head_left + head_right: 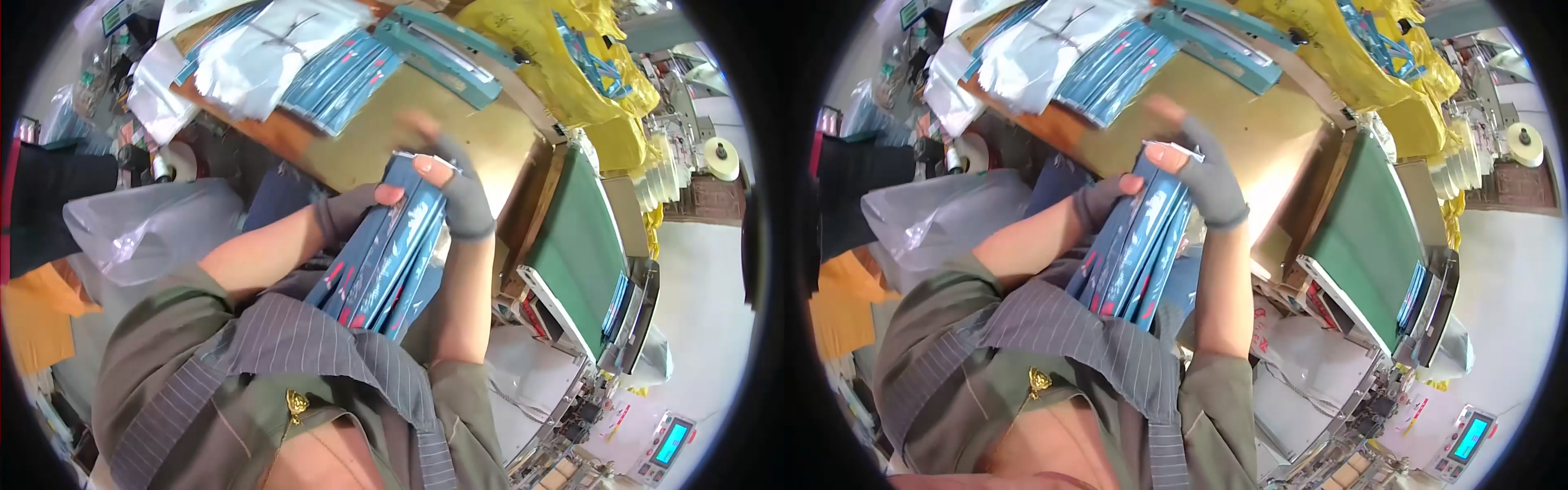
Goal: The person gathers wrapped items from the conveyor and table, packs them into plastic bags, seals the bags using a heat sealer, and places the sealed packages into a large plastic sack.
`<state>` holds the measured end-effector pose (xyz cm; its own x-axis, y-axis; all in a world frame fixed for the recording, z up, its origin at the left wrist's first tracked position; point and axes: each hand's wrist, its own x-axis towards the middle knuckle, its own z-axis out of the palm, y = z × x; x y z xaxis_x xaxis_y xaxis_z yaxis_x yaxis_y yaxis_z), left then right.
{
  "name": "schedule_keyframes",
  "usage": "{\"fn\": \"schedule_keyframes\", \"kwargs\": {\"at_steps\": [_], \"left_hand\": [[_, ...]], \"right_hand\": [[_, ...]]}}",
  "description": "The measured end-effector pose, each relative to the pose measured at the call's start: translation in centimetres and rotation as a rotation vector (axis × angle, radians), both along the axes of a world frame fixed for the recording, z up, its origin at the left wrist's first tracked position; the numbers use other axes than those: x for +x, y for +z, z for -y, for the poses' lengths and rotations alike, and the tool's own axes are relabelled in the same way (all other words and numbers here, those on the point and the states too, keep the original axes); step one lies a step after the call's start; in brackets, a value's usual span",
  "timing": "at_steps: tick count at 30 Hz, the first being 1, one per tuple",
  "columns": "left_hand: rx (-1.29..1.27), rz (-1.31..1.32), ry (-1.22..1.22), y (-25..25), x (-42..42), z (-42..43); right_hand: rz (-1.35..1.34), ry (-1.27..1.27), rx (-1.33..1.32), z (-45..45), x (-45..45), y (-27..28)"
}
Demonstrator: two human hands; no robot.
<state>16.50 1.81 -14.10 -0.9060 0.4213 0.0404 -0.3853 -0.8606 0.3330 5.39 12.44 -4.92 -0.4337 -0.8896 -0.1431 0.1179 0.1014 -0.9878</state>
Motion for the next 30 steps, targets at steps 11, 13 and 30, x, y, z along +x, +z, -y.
{"fn": "schedule_keyframes", "kwargs": {"at_steps": [11,13,30], "left_hand": [[-1.28,-0.413,0.969,6.9,1.1,3.7],[-1.92,-0.99,1.326,7.3,1.1,0.3],[-1.784,-0.537,0.568,4.2,3.8,-4.6]], "right_hand": [[0.234,-0.123,-0.346,1.5,2.1,-8.3],[0.253,-0.212,-0.34,1.5,2.5,-7.9],[-0.822,-0.673,0.353,-10.4,8.0,-10.6]]}}
